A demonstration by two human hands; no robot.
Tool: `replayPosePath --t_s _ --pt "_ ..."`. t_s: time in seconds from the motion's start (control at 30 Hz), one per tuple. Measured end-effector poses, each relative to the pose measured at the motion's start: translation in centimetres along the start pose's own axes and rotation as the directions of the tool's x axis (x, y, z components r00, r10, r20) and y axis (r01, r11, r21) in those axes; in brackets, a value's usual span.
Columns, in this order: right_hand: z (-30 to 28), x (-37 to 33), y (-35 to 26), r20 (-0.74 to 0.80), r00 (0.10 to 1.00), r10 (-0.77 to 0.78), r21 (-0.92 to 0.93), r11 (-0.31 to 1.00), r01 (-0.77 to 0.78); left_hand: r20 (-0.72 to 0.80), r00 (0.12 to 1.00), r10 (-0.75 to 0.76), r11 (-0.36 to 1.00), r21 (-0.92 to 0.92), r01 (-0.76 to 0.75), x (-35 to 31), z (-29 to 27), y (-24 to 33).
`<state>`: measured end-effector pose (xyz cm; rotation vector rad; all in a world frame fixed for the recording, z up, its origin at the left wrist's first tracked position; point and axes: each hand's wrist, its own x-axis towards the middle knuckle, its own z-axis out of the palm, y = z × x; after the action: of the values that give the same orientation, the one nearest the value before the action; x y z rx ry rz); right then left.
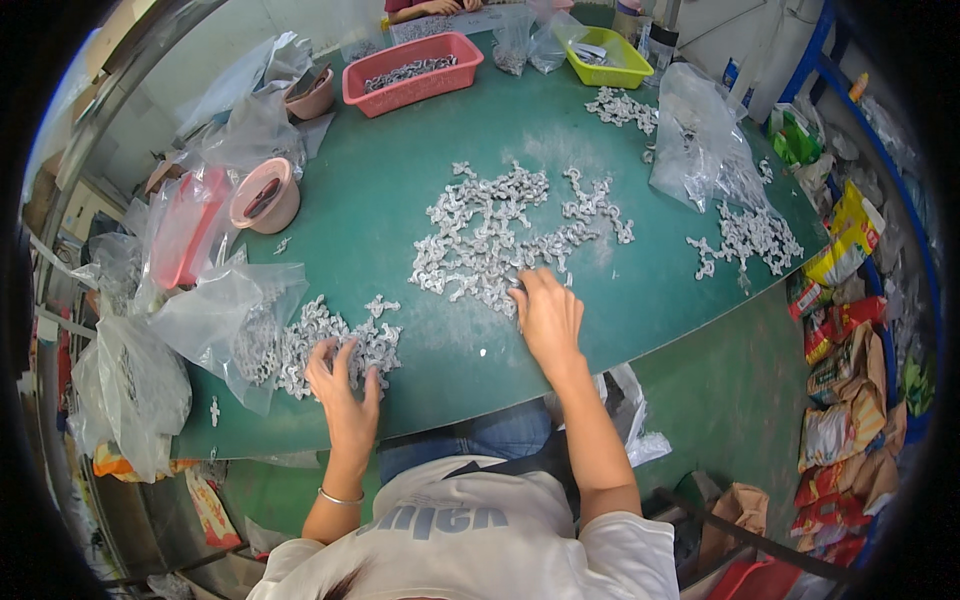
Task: The person picks up and joins small silver-colored metal cross-shaped components by hand, frequently gathering groups of them on a green workbench and placing the assembled units back into a pile.
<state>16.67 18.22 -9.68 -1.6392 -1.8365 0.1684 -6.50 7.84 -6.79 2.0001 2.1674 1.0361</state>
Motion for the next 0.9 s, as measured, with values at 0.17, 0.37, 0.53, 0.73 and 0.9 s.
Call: replayPosePath --t_s 0.17,0.37,0.53,0.73,0.9 --pt "-1.5 0.1 1.5 -0.16 0.98 0.117 0.207 0.975 -0.083 0.042 0.997 0.067 0.995 -0.076 -0.064 0.0 0.8 1.2" --pt "-6.3 1.6 6.3 -0.192 0.95 0.248 0.065 0.969 -0.24 0.245 0.909 0.337 0.934 -0.209 -0.29 0.6 2.7 5.2" --pt "-5.7 1.8 9.9 -0.233 0.969 0.086 -0.097 0.989 -0.112 0.345 0.811 0.472 0.87 -0.329 -0.366 -0.6 5.2 8.1" --pt "-7.3 -0.6 8.4 -0.072 0.996 0.058 -0.086 0.994 -0.064 0.368 0.814 0.451 0.874 -0.369 -0.317 -1.4 5.6 7.2" --pt "-8.5 0.1 9.4 -0.196 0.973 0.118 -0.24 0.957 -0.165 0.345 0.809 0.476 0.861 -0.367 -0.351 0.1 5.6 7.5"
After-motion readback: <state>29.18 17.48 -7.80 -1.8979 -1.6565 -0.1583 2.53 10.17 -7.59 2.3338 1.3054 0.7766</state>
